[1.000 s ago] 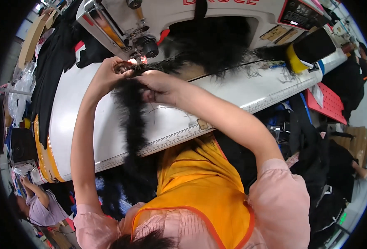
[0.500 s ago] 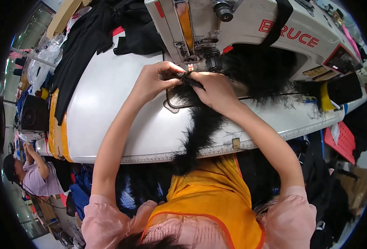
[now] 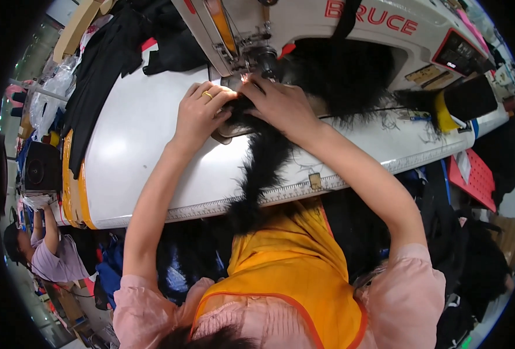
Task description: Sew black fur trim onto a dark garment using an industrial sewing machine.
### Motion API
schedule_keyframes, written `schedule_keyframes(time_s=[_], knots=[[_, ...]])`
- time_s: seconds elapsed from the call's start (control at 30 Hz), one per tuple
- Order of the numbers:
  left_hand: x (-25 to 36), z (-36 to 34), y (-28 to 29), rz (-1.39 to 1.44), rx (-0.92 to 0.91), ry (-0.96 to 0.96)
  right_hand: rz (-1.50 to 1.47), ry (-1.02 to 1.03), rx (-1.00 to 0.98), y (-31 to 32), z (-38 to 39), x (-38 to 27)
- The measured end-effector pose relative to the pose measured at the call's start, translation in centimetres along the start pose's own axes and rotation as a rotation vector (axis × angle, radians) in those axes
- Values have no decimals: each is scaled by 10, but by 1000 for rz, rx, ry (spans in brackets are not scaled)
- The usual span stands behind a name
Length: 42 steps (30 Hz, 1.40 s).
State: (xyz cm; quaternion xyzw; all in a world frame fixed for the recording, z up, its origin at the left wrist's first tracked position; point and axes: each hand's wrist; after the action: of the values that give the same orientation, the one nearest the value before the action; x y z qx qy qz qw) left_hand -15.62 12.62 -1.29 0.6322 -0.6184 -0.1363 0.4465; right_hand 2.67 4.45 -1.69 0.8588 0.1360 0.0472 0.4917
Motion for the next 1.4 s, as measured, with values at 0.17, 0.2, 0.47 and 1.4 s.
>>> schedule_keyframes(time_s=[0.17,0.2,0.47,1.4], knots=[[4,5,0,-379,-67,-242,-12,19,-50,-9,-3,5],[5,5,1,-399,-85,-242,10,29,-74,-11,-3,7],[10,1,10,-320,-148,-225,199,355,100,-8,0,27],[-32,-18,-1,-132,-79,-234,160,69,196,-55,9,50]])
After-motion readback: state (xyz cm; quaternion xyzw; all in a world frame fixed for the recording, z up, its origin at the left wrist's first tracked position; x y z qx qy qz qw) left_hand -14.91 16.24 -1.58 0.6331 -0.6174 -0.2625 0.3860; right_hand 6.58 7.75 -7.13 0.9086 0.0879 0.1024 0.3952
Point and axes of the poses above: each hand's wrist, its own z-axis away from the middle knuckle, its own y-axis out of the back of the hand, x = y × z, and after that the axes turned 12 degrees about z, right-handed
